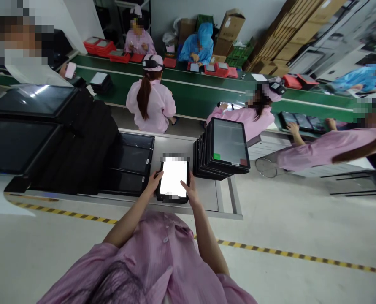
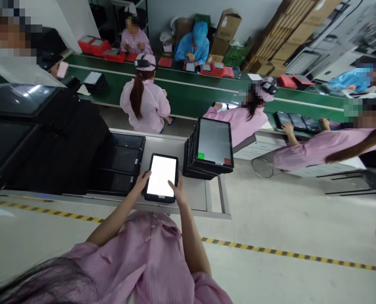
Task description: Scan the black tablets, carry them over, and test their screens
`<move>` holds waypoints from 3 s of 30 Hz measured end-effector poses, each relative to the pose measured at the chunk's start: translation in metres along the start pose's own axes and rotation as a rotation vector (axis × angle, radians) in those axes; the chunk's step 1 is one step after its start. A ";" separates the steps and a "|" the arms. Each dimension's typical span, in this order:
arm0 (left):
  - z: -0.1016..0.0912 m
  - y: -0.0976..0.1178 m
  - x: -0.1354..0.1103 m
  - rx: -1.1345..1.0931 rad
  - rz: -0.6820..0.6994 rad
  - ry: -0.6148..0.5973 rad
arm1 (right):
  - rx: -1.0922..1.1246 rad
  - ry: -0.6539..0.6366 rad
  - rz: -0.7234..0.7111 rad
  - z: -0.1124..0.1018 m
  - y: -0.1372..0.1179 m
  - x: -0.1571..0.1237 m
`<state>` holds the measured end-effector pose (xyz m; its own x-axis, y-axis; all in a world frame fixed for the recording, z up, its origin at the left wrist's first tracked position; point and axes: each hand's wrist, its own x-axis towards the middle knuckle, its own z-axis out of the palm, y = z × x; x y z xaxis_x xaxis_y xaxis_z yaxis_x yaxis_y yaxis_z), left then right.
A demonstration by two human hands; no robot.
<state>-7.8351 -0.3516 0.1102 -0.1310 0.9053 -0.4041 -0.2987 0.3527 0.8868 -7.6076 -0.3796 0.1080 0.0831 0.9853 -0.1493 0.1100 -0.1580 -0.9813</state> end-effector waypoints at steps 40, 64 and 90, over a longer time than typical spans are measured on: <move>-0.005 -0.012 0.014 0.013 -0.021 0.010 | 0.286 0.039 0.072 -0.013 0.000 -0.021; -0.004 -0.009 0.014 -0.087 -0.034 -0.045 | -0.386 -0.225 -0.557 0.035 -0.050 -0.079; -0.003 -0.001 0.006 -0.150 -0.052 -0.081 | -0.593 0.000 -0.778 0.052 -0.024 -0.095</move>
<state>-7.8379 -0.3475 0.1063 -0.0363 0.9049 -0.4240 -0.4420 0.3660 0.8190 -7.6699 -0.4664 0.1395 -0.2232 0.8284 0.5138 0.6146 0.5287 -0.5854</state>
